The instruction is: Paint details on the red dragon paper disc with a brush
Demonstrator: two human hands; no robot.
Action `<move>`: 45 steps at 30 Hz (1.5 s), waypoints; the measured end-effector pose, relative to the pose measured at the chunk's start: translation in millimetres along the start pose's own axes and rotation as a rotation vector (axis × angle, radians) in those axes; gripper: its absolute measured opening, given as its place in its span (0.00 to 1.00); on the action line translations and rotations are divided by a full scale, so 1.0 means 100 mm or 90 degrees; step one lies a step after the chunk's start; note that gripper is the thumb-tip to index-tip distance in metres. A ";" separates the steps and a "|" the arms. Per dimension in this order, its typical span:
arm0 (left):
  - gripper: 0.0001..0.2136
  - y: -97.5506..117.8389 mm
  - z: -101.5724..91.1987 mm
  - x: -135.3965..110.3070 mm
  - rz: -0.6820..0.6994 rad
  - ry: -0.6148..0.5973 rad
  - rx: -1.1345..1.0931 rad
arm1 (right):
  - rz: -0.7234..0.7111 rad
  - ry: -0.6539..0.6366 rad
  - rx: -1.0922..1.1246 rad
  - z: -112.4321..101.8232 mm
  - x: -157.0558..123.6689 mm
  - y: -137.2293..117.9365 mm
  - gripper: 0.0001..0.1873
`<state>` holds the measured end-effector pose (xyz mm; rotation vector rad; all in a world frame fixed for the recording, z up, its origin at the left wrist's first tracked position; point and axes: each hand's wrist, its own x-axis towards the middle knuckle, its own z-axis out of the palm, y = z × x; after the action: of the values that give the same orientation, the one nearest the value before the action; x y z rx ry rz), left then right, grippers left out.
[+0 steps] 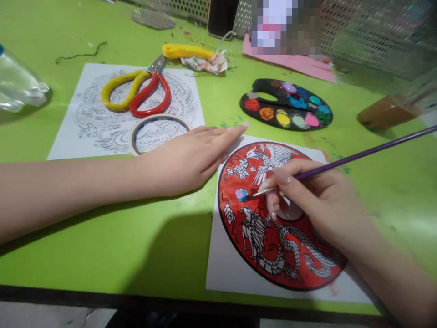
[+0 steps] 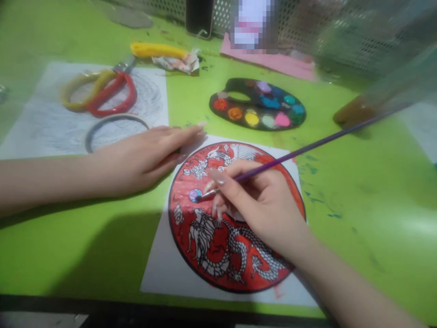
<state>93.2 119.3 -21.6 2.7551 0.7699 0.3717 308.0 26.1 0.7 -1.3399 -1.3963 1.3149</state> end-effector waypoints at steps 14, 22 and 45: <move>0.24 0.03 -0.03 0.00 -0.002 -0.024 0.001 | -0.003 0.052 -0.082 -0.09 -0.08 0.08 0.10; 0.24 0.04 -0.06 -0.02 -0.019 -0.033 -0.018 | 0.043 0.006 0.063 -0.13 -0.04 0.09 0.14; 0.24 0.03 -0.04 -0.01 -0.018 -0.022 -0.016 | 0.031 -0.039 0.022 -0.08 -0.05 0.05 0.10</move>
<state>92.5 117.5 -16.8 2.7161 0.7900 0.3245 317.0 22.3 -2.4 -1.3284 -1.3838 1.4161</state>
